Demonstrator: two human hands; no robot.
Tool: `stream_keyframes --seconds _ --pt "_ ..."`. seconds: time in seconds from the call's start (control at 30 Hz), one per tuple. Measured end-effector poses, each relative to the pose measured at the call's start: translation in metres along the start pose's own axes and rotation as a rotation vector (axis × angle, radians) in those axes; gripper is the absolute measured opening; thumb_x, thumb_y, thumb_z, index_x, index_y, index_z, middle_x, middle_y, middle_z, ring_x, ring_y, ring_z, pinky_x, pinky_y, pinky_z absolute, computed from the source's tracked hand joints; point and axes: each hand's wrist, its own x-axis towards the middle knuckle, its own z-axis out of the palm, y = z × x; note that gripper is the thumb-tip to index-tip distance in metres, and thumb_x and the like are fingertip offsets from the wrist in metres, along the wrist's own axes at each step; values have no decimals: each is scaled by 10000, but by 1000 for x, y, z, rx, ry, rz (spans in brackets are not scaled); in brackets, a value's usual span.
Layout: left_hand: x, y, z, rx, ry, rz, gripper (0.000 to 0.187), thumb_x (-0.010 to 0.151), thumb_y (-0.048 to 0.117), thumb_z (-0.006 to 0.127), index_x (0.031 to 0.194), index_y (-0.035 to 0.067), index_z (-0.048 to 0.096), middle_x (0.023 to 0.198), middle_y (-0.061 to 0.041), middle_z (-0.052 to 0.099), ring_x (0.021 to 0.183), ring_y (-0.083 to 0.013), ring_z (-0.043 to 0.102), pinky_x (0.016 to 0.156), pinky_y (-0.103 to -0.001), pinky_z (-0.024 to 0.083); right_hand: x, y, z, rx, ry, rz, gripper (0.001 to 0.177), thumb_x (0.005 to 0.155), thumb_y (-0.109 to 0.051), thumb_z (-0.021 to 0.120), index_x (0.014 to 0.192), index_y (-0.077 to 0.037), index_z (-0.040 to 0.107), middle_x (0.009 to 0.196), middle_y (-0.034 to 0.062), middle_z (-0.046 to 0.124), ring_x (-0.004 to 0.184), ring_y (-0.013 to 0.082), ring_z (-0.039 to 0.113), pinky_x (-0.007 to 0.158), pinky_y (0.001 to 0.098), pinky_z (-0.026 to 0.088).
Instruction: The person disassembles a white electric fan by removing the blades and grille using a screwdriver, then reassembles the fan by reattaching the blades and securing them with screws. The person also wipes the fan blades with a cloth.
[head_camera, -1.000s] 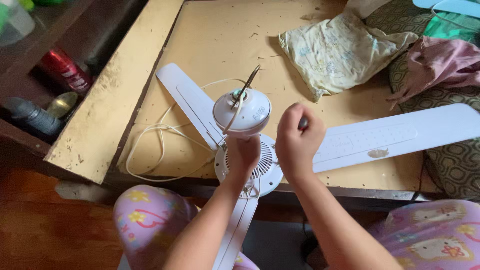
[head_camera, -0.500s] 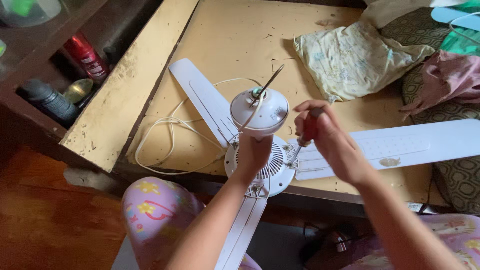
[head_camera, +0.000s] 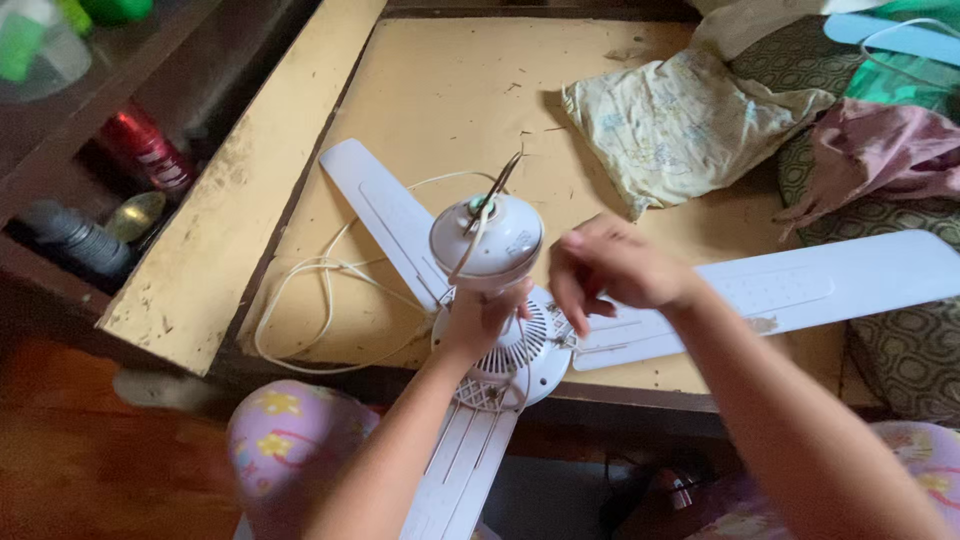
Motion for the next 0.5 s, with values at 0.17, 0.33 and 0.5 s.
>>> stream_keyframes --seconds 0.17,0.33,0.5 --pt "-3 -2 7 14 60 69 217 990 182 591 844 33 652 685 -14 663 640 -93 619 586 -276 477 19 14 11 99 14 -81 605 1159 -336 373 635 -48 463 530 22 415 474 142 388 481 305 341" --pt "0 -1 20 -109 189 165 165 938 54 518 922 16 677 643 -9 594 572 -97 568 523 -292 468 10 27 34 -27 323 -234 600 1152 -342 365 624 -64 428 514 37 411 467 147 359 472 318 310" --pt "-2 2 25 115 266 191 201 948 56 587 766 6 656 581 -27 601 541 -109 611 541 -298 481 -10 36 52 -46 658 -444 588 1149 -356 373 642 -63 422 511 43 393 460 138 366 473 309 318"
